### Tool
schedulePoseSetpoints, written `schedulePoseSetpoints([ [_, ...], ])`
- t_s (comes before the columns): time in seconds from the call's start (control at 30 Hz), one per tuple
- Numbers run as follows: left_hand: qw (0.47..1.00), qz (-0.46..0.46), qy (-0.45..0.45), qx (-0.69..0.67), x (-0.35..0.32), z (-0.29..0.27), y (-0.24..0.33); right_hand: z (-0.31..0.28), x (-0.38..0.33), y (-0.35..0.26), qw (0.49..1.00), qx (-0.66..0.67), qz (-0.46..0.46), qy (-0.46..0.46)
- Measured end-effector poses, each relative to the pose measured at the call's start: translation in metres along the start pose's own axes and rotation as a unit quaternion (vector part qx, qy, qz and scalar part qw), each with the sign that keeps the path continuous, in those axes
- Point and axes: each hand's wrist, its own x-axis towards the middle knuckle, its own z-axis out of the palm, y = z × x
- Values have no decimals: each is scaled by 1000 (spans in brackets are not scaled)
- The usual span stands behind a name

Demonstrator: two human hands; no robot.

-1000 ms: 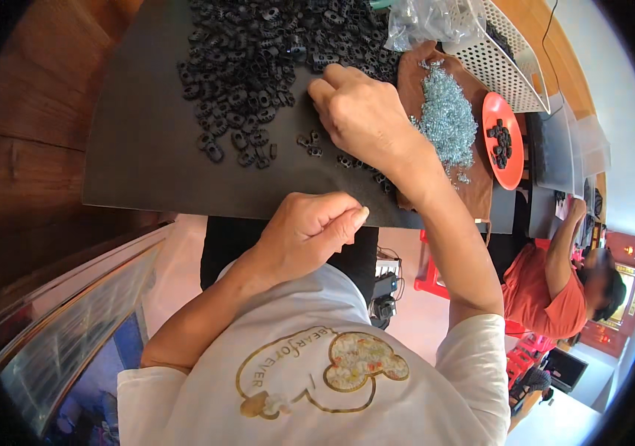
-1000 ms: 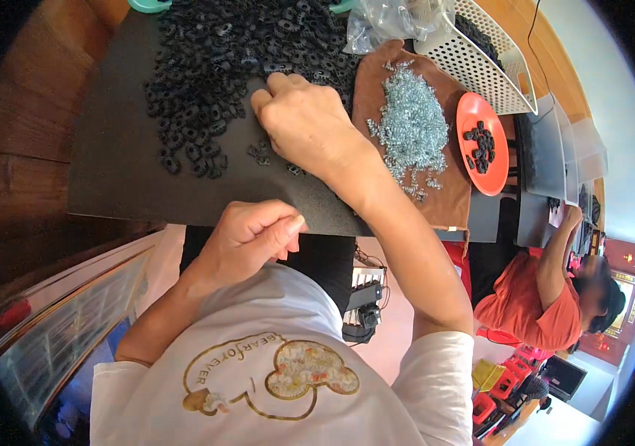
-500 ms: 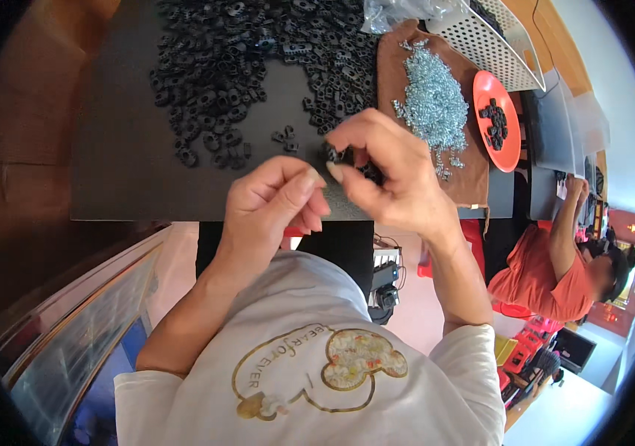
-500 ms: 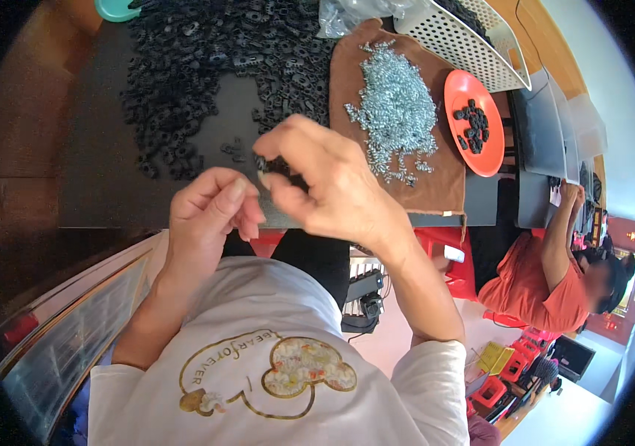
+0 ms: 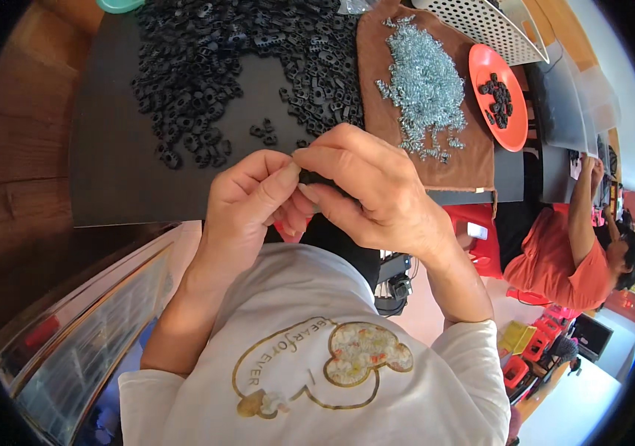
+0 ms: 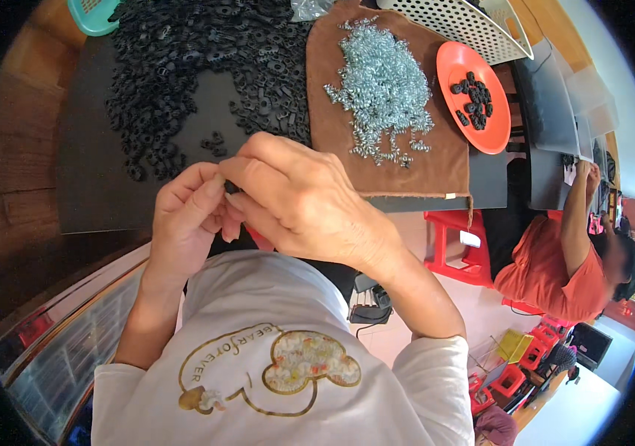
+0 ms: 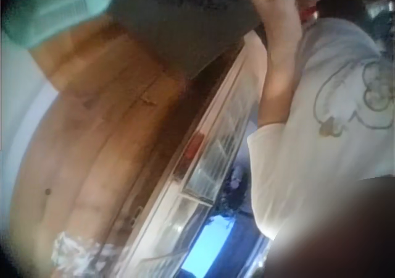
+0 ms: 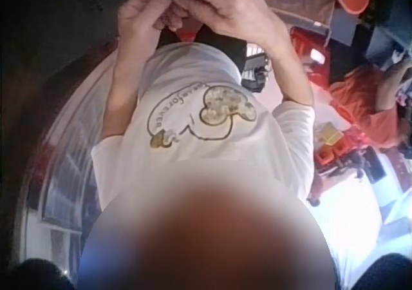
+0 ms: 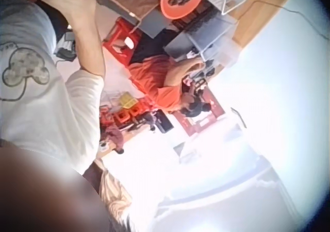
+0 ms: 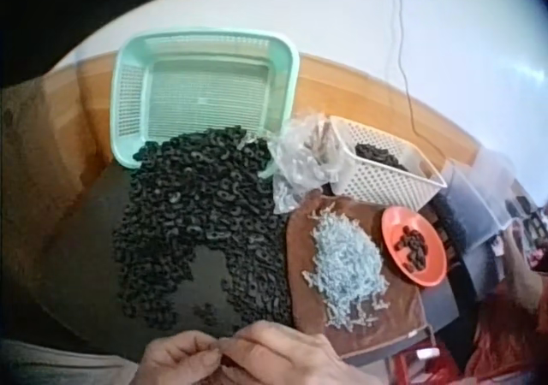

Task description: Manually inserting small light-green beads into black plastic ring settings at a workbench.

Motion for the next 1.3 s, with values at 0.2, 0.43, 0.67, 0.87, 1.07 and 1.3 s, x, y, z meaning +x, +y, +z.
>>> schedulePoseSetpoints([
  [0.2,995,-24,-70,-71,3,0,-2,-4,-3,3,992,126,14,-12],
  [0.43,986,-4,-86,-144,1,1,-11,-13,-13,-12,977,160,137,-10],
  [0.67,991,-33,-76,-101,1,10,-12,-3,-19,-11,993,93,34,66],
  [0.87,997,-24,-65,-26,2,8,-10,-17,-29,-12,992,102,60,32],
  [1.07,996,20,-83,-21,8,3,-13,-86,-84,33,941,-98,291,143],
  [1.3,996,17,-89,-10,10,4,-14,-101,-73,52,946,-205,248,42],
])
